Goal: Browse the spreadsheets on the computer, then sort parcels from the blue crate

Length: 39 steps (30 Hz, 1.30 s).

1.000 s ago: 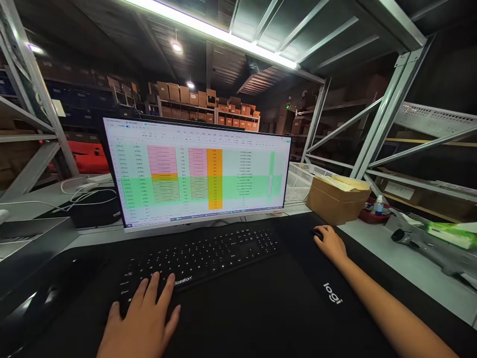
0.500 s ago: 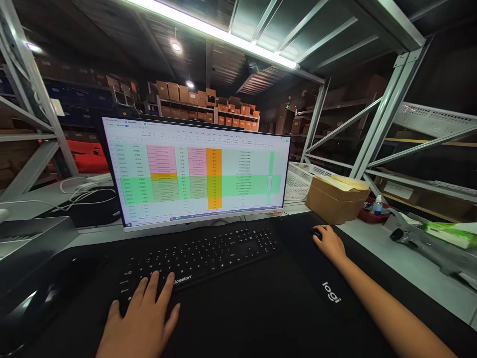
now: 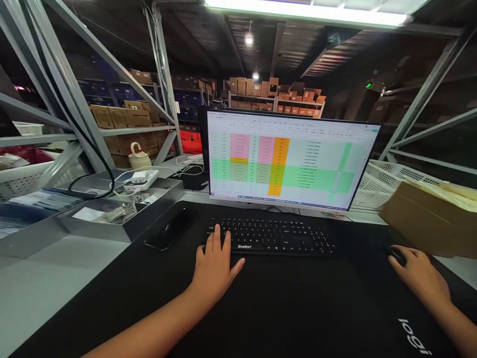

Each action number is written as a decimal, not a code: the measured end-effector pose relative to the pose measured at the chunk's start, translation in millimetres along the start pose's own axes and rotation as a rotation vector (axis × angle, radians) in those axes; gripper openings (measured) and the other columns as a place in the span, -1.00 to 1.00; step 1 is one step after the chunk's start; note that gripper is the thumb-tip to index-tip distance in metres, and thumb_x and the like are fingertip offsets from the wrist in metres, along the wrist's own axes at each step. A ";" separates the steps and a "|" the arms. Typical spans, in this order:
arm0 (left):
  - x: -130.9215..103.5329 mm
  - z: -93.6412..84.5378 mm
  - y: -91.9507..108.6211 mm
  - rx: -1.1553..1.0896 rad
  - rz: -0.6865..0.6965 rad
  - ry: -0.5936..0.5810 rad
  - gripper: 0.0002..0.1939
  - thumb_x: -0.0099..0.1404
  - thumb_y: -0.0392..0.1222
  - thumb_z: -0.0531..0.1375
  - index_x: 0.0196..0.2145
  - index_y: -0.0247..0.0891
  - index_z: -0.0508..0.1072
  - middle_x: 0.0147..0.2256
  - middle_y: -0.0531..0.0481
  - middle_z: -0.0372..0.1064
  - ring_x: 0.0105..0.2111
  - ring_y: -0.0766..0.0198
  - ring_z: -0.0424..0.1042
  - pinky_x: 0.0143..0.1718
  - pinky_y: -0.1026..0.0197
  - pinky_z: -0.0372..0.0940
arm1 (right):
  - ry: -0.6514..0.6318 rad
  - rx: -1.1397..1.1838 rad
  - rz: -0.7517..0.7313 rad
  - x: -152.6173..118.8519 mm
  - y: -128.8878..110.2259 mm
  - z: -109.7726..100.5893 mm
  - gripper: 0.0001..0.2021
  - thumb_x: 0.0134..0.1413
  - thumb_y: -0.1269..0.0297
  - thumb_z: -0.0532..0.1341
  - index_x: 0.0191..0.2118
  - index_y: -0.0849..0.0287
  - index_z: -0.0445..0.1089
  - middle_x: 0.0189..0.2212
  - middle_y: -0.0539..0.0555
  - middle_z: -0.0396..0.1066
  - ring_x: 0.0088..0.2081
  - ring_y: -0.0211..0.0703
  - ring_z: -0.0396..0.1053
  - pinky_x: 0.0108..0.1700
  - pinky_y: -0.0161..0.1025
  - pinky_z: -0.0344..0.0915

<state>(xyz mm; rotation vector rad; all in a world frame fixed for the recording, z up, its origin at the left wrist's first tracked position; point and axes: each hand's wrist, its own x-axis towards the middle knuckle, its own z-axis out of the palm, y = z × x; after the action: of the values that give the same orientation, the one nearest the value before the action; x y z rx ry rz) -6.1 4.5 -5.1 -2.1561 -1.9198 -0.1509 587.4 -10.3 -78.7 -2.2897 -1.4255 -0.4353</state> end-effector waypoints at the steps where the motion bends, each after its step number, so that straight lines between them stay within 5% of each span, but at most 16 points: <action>1: 2.7 -0.7 0.0 -0.001 -0.017 -0.004 -0.23 0.39 0.18 0.00 0.36 -0.40 0.06 0.40 -0.48 -0.28 0.32 -0.20 0.07 0.15 -0.20 0.20 | 0.004 -0.001 0.012 -0.5 -2.3 -0.9 -0.47 0.12 -0.06 0.00 0.05 0.10 0.45 0.01 0.27 0.37 0.03 0.23 0.40 0.03 0.06 0.33; 8: 17.2 4.6 -1.7 0.024 -0.037 0.007 -0.37 0.36 0.20 0.02 0.26 -0.18 0.29 0.39 -0.46 -0.18 0.28 -0.25 0.10 0.00 -0.23 0.25 | -0.016 0.014 0.069 -10.2 -28.0 -20.2 -0.55 0.11 0.12 0.06 0.08 0.07 0.41 0.05 0.18 0.37 -0.11 -0.01 0.45 -0.10 -0.11 0.37; 13: 17.7 18.0 -5.7 0.141 0.030 0.120 -0.36 0.37 0.14 -0.03 0.25 -0.29 0.30 0.39 -0.48 -0.20 0.29 -0.23 0.09 0.04 -0.20 0.22 | -0.005 0.053 0.110 -11.2 -27.8 -24.0 -0.57 0.09 0.31 0.06 0.07 0.05 0.41 -0.08 0.12 0.45 -0.12 -0.10 0.45 -0.09 -0.20 0.35; 16: 15.4 20.2 -6.8 0.203 0.108 0.191 -0.38 0.39 0.04 -0.09 0.25 -0.36 0.29 0.38 -0.46 -0.13 0.27 -0.18 0.16 0.12 -0.21 0.16 | 0.004 0.045 0.098 -13.0 -34.6 -25.9 -0.56 0.14 0.25 0.05 0.13 0.07 0.35 0.02 0.13 0.40 -0.04 -0.07 0.43 -0.01 -0.18 0.32; 21: 15.6 17.0 -8.0 0.214 0.137 0.090 -0.41 0.41 -0.09 -0.17 0.27 -0.39 0.26 0.27 -0.40 0.19 0.22 -0.10 0.26 0.03 -0.09 0.28 | -0.006 0.032 0.056 -17.0 -54.4 -34.3 -0.53 0.15 0.15 0.08 0.17 0.07 0.30 0.10 0.14 0.35 -0.02 -0.04 0.42 0.00 -0.13 0.30; 39: 5.3 2.6 -2.5 0.078 0.095 0.111 -0.46 0.40 -0.15 -0.09 0.25 -0.36 0.29 0.27 -0.34 0.20 0.25 -0.11 0.24 0.14 -0.15 0.24 | 0.036 0.060 -0.026 -12.7 -45.0 -17.1 -0.52 0.15 0.12 0.04 0.13 0.17 0.34 0.08 0.23 0.35 0.03 0.04 0.43 0.04 -0.05 0.33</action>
<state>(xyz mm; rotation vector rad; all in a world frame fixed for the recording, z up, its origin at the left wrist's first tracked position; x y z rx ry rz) -8.2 10.4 -6.0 -2.1355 -1.7311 -0.1708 540.5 -10.8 -61.9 -2.2068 -1.4331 -0.4338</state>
